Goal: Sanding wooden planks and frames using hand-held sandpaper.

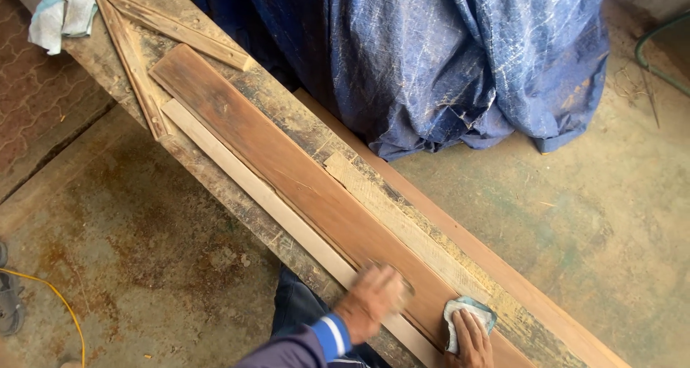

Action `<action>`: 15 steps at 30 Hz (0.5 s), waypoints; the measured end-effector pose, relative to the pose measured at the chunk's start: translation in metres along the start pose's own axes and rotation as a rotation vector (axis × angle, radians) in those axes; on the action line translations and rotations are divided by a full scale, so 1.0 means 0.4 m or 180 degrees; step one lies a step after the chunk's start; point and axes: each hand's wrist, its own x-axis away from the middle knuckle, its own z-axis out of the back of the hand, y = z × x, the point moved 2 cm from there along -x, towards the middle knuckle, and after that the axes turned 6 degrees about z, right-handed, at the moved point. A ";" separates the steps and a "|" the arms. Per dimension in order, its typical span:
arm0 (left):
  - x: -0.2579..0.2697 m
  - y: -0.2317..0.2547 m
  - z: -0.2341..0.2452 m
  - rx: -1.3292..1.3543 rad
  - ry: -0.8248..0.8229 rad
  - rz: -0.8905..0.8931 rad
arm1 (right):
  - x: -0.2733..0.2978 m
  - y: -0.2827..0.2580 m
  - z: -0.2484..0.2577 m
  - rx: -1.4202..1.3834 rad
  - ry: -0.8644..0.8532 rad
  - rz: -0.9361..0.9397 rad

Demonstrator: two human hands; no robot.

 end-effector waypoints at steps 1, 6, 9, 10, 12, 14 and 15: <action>0.007 0.077 -0.044 0.0290 -0.0235 -0.0482 | -0.017 -0.016 0.011 -0.0059 -0.0037 -0.0031; -0.048 -0.079 0.028 0.0125 -0.0507 -0.0611 | 0.002 -0.032 0.065 -0.0019 0.0237 -0.0184; -0.101 -0.338 0.168 -0.0427 -0.0078 0.0054 | 0.098 0.050 0.055 0.0128 0.0426 -0.0114; -0.120 -0.427 0.219 -0.0900 0.0453 0.0353 | 0.140 0.080 0.053 0.0300 0.0590 -0.0233; -0.136 -0.427 0.218 -0.1011 0.0576 0.0552 | 0.270 0.202 -0.052 0.0881 0.0762 -0.0144; -0.157 -0.325 0.250 -0.1148 0.0734 0.0802 | 0.339 0.300 -0.132 0.1445 0.0930 0.0014; -0.170 -0.231 0.271 -0.0378 0.0044 0.0962 | 0.342 0.331 -0.172 0.1381 0.0925 0.0024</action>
